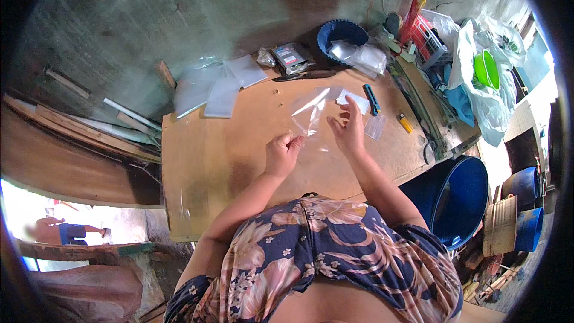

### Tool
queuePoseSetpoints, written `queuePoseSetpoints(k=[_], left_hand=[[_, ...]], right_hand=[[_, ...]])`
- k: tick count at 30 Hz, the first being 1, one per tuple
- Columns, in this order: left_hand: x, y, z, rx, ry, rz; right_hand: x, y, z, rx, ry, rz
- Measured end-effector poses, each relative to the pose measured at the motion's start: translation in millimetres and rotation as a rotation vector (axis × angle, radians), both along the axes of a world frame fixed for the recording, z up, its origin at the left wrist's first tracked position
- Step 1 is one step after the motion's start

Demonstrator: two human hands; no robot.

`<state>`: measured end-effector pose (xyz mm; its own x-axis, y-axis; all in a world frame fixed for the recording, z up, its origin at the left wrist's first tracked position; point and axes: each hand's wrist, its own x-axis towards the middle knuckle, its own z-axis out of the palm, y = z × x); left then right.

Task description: The person repeatedly places a clear plastic sheet on a wooden table, smooths it with a black plastic squeegee, folds it over a white rectangular template, and peels it off. This cycle is repeated multiple times with new sheets.

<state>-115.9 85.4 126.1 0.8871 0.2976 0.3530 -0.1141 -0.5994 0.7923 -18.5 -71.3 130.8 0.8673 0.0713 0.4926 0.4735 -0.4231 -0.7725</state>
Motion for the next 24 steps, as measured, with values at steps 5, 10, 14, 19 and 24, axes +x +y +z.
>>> queuePoseSetpoints(k=[5,10,14,19,24], left_hand=[[-5.8,-12.2,-23.8,-0.031,-0.163,0.035],[-11.9,-19.1,-33.1,0.121,-0.16,-0.032],[-13.7,8.5,-47.0,-0.107,0.037,0.299],[-17.0,6.0,-49.6,-0.501,0.166,0.248],[-20.5,-2.9,-48.5,-0.95,0.241,0.108]], right_hand=[[-51.6,17.4,-3.2,-0.026,0.232,0.392],[-38.7,11.2,-33.8,0.303,0.671,0.308],[-15.3,-11.2,-44.8,0.571,0.864,0.035],[-26.6,-5.9,-46.5,0.786,1.101,0.041],[-31.6,4.9,-51.5,0.808,1.051,-0.057]])
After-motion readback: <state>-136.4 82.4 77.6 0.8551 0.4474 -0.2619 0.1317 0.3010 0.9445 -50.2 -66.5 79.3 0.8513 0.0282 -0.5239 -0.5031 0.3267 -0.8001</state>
